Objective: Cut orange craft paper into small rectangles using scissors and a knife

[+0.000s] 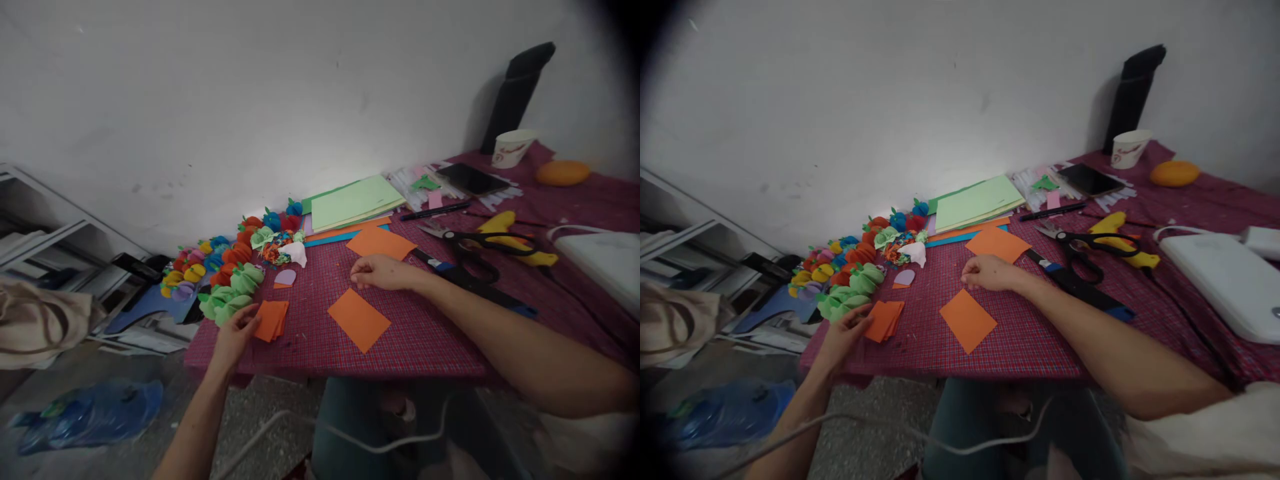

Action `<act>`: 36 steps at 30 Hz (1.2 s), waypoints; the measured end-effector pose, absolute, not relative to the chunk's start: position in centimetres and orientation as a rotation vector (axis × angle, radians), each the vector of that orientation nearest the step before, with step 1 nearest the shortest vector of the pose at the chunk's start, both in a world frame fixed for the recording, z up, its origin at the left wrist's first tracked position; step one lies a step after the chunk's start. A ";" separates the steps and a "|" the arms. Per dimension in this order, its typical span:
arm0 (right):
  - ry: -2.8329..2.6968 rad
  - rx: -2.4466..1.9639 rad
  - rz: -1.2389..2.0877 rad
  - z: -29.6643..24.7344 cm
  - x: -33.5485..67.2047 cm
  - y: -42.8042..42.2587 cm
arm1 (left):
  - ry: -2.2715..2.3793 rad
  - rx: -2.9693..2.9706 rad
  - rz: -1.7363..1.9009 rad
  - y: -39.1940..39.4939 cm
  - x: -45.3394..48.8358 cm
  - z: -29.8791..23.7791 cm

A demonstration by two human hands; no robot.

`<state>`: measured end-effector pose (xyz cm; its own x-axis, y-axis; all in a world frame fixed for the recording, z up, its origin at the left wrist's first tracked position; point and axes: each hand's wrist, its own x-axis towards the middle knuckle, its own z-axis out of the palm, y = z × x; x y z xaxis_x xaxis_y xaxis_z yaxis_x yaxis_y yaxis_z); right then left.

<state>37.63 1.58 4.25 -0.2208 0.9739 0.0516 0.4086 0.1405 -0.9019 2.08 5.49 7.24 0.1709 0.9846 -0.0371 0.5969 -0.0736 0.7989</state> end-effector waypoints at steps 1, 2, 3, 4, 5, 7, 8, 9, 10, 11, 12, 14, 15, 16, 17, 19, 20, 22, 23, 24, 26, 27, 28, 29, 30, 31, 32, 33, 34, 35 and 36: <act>-1.745 -1.351 1.044 4.2 37.6 1.6 | 1.547 1.816 0.692 5.6 1.9 6.8; -1.755 -1.362 1.043 4.2 37.7 1.6 | 1.597 1.887 0.672 5.7 1.8 6.4; -1.762 -1.373 1.041 4.2 37.7 1.5 | 1.651 1.965 0.643 5.7 1.8 6.2; -1.765 -1.382 1.038 4.2 37.7 1.5 | 1.703 2.051 0.606 5.7 1.8 6.0; -1.770 -1.388 1.033 4.3 37.7 1.5 | 1.750 2.145 0.564 5.6 1.9 6.0; -1.785 -1.398 1.008 4.4 37.7 1.4 | 1.818 2.345 0.496 5.2 2.3 5.9; -1.797 -1.402 0.989 4.5 37.7 1.4 | 1.832 2.444 0.474 4.9 2.6 5.7; -1.807 -1.409 0.969 4.5 37.7 1.3 | 1.836 2.534 0.462 4.6 2.9 5.6; -1.816 -1.414 0.951 4.6 37.7 1.3 | 1.835 2.610 0.456 4.3 3.3 5.3; -1.823 -1.416 0.935 4.6 37.7 1.2 | 1.830 2.670 0.449 4.0 3.6 5.0; -1.827 -1.421 0.920 4.6 37.7 1.2 | 1.825 2.713 0.436 3.7 3.9 4.6; -1.842 -1.436 0.884 4.7 37.7 1.1 | 1.845 2.761 0.389 3.4 4.4 3.9; -1.857 -1.457 0.843 4.7 37.6 1.1 | 1.863 2.772 0.351 3.2 4.6 3.6; -1.868 -1.481 0.794 4.8 37.6 1.1 | 1.880 2.778 0.304 3.1 4.8 3.5; -1.872 -1.505 0.741 4.8 37.5 1.1 | 1.890 2.787 0.251 3.0 5.0 3.4; -1.900 -1.544 0.661 4.9 37.3 1.0 | 1.915 2.810 0.161 2.6 5.3 3.7; -1.925 -1.557 0.627 5.0 37.2 1.0 | 1.935 2.826 0.130 2.4 5.6 4.1; -2.013 -1.532 0.562 5.3 37.0 0.7 | 2.007 2.875 0.161 1.8 6.4 4.8; -2.078 -1.498 0.535 5.4 36.9 0.6 | 2.010 2.911 0.232 1.5 7.1 5.2; -2.155 -1.457 0.515 5.6 36.7 0.4 | 1.981 2.945 0.308 1.2 7.8 5.6; -2.319 -1.395 0.501 5.9 36.5 0.0 | 1.789 3.013 0.422 0.8 9.8 5.9; -2.385 -1.389 0.498 6.0 36.3 -0.2 | 1.648 3.041 0.402 0.6 11.0 6.0; -2.435 -1.392 0.491 6.1 36.2 -0.4 | 1.498 3.063 0.361 0.5 12.2 5.9; -2.466 -1.397 0.479 6.2 36.1 -0.5 | 1.352 3.073 0.281 0.5 13.4 5.8; -2.481 -1.401 0.468 6.2 36.1 -0.5 | 1.241 3.073 0.192 0.4 14.5 5.6; -2.486 -1.401 0.461 6.2 36.1 -0.6 | 1.162 3.074 0.117 0.4 15.4 5.4; -2.485 -1.394 0.463 6.2 36.1 -0.5 | 1.111 3.077 0.056 0.5 16.2 5.2; -2.488 -1.386 0.474 6.1 36.2 -0.4 | 1.090 3.082 0.021 0.6 16.7 5.0; -2.489 -1.382 0.490 6.1 36.3 -0.3 | 1.087 3.086 0.011 0.8 17.1 4.7; -2.485 -1.397 0.496 6.0 36.4 -0.2 | 1.082 3.084 0.015 1.0 17.2 4.5; -2.488 -1.416 0.504 6.0 36.5 -0.1 | 1.057 3.072 0.039 1.2 17.2 4.1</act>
